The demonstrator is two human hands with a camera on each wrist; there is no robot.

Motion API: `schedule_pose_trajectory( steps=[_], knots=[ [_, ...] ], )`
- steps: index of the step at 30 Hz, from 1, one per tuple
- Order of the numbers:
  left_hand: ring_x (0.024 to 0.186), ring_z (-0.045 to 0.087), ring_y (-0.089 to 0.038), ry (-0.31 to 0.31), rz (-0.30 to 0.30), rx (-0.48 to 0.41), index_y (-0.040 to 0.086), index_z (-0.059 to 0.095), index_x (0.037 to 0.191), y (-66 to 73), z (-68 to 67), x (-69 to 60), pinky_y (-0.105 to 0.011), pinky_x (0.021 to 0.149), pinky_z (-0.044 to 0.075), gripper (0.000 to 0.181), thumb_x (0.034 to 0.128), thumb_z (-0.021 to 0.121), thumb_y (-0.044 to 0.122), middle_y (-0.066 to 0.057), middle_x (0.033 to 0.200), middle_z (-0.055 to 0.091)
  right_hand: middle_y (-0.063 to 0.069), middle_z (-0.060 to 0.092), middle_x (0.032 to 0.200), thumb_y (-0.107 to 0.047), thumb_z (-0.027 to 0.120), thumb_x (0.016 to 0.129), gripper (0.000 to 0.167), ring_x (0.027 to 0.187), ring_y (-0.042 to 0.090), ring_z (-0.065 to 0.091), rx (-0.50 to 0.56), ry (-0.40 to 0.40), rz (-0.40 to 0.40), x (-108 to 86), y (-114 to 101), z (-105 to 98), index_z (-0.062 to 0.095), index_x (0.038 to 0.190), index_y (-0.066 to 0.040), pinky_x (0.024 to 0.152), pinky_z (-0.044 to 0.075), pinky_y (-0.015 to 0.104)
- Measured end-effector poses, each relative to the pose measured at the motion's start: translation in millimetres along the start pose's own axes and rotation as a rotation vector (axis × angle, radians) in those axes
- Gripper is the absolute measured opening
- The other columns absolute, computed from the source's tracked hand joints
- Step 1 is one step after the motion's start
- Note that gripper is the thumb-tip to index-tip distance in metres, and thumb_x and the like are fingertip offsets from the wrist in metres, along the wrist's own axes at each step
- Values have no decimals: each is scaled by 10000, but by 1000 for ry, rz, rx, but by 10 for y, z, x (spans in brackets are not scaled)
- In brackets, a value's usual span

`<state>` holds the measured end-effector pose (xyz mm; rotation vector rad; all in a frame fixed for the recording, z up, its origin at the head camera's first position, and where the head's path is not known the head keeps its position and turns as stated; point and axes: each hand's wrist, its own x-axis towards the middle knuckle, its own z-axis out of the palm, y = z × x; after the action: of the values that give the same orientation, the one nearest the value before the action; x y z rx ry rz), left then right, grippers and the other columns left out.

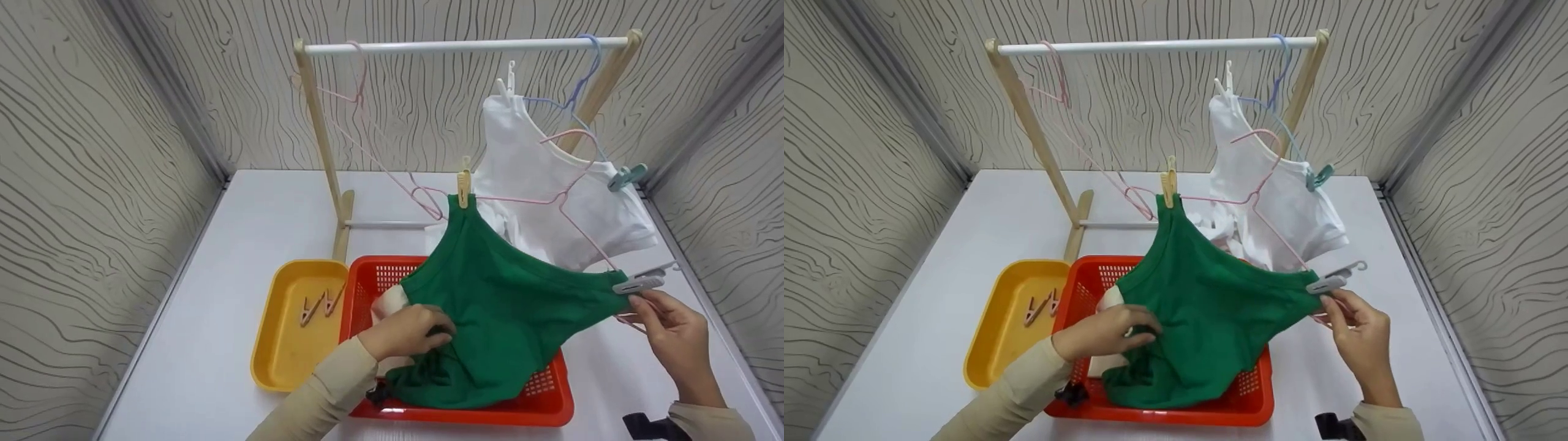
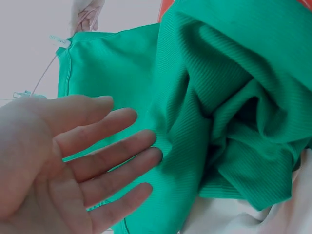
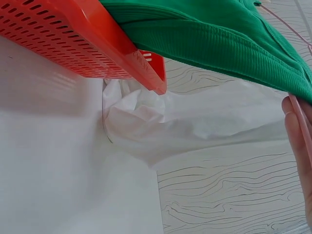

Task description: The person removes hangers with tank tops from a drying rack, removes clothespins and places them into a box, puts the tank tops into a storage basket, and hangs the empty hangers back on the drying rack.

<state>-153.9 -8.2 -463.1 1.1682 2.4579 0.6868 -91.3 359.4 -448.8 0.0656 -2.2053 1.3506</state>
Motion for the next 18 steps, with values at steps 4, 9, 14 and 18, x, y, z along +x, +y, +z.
schedule_pose_trajectory(
  steps=[4,9,14,18],
  knots=[
    [961,654,-81,-2,-2,9,149,695,1135,-7,11,-1,-183,939,538,223,957,592,235,8,1124,719,-163,737,842,230,515,840,377,681,-45,703,79,10,-4,-20,21,-18,690,994,-67,617,555,107],
    [953,648,-77,-33,-7,32,156,695,1129,-13,46,0,-189,940,540,221,955,593,248,11,1126,717,-133,750,847,231,511,842,375,663,-21,708,124,21,25,-30,18,-17,689,994,-61,618,560,117],
    [953,648,-86,-38,-6,35,145,697,1126,-15,63,4,-194,947,539,222,956,595,244,5,1122,721,-210,716,853,197,534,853,343,684,-68,695,-11,30,27,-32,6,-43,685,1001,-74,621,554,101],
    [952,643,-85,-44,-12,29,151,696,1134,-19,62,0,-201,948,540,228,954,597,250,9,1128,720,-219,717,854,204,520,857,374,702,-73,696,0,-14,-2,-52,29,-119,679,1015,-95,632,553,97]
  ],
)
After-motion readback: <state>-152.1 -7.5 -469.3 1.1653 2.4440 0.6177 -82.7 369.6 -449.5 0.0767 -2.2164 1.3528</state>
